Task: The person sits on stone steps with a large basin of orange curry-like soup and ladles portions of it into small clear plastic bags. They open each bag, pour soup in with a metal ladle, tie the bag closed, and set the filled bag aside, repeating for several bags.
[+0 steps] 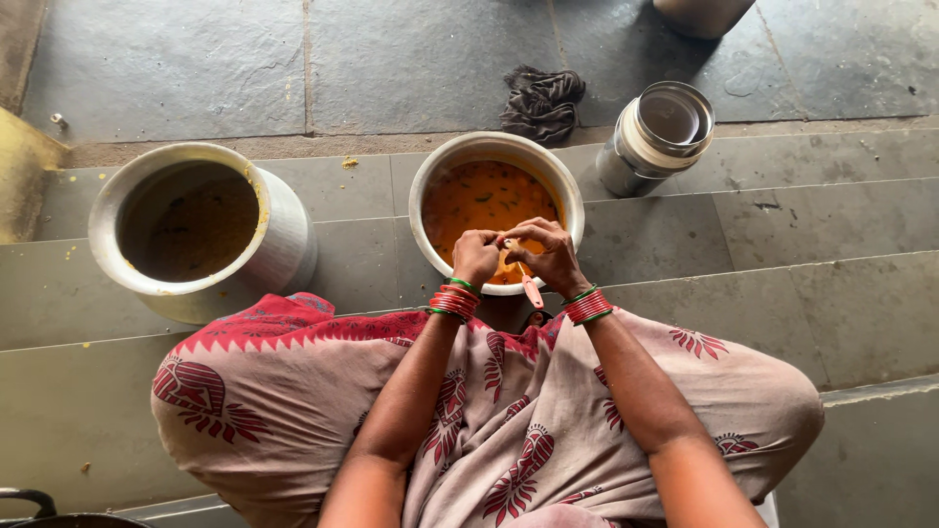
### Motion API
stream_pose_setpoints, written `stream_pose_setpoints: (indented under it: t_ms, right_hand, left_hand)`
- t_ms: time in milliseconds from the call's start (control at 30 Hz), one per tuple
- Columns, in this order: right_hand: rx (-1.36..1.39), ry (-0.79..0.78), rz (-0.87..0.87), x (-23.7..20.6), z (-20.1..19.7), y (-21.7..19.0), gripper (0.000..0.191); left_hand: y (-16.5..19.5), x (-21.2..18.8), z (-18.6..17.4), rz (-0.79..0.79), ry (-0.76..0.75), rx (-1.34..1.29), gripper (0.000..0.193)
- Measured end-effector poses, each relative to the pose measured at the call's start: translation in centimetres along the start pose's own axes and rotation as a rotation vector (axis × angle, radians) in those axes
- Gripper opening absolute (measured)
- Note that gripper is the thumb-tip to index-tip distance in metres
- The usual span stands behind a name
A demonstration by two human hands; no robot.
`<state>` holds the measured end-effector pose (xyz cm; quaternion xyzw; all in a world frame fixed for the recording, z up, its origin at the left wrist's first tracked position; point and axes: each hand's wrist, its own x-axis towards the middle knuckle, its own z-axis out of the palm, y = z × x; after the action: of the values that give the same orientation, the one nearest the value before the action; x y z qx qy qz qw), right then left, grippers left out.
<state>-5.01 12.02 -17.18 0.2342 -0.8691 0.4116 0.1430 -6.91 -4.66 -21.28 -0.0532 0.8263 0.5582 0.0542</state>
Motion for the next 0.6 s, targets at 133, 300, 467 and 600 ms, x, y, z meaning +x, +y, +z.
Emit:
stream_pose_setpoints:
  t_ms: [133, 300, 467, 600]
  right_hand:
    - [0.121, 0.068, 0.011, -0.3, 0.5, 0.0, 0.021]
    - [0.152, 0.125, 0.243, 0.3, 1.2, 0.1, 0.009]
    - [-0.046, 0.271, 0.252, 0.9, 0.5, 0.2, 0.013]
    - [-0.194, 0.300, 0.243, 1.0, -0.5, 0.5, 0.010]
  left_hand:
    - [0.0, 0.3, -0.2, 0.039, 0.007, 0.000, 0.017]
    - [1.0, -1.5, -0.1, 0.362, 0.183, 0.197, 0.013]
    - [2.1, -2.6, 0.3, 0.813, 0.345, 0.482, 0.013]
    - [2.6, -3.3, 1.2, 0.796, 0.295, 0.518, 0.009]
